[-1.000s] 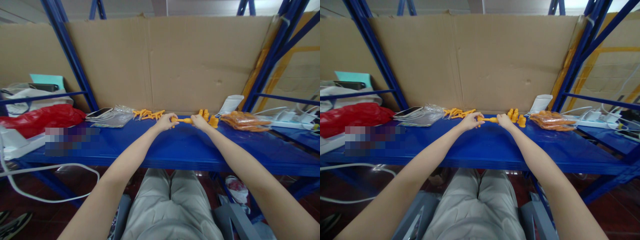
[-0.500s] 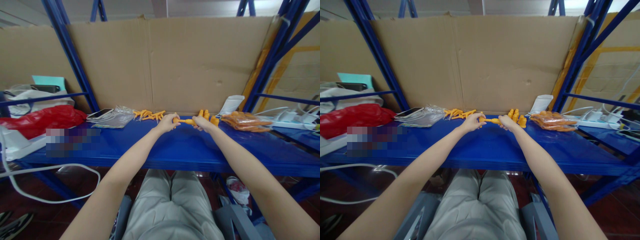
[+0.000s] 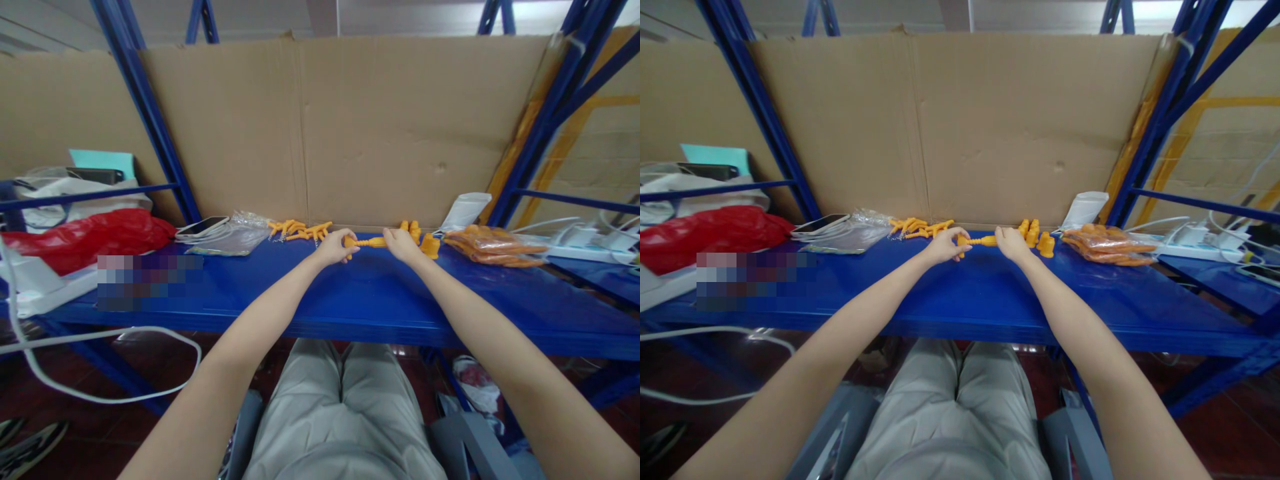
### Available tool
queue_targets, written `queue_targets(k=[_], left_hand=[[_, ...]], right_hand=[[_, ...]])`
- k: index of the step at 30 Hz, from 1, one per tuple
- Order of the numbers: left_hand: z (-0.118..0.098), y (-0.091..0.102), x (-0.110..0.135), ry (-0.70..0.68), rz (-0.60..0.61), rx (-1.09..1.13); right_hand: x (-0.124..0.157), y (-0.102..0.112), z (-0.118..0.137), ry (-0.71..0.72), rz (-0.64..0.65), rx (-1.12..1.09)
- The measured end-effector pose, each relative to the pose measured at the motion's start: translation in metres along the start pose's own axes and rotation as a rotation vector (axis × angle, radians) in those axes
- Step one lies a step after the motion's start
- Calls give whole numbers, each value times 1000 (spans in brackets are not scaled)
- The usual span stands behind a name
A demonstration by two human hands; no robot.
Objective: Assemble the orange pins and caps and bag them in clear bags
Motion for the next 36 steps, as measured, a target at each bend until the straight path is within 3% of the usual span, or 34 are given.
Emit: queue_targets(k=[13, 36], left_hand=[[-7, 4, 2, -85, -14, -139], [-2, 9, 4, 51, -45, -162]], right_hand=[[3, -6, -1, -129, 67, -72], [17, -3, 18, -267, 118, -256]])
Point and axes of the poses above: each hand's wrist, its own x-axis away from the middle knuckle, its own y-axis out of the back of the hand, z = x × y, the point moved 5 cm from there along -x, towards the middle knuckle
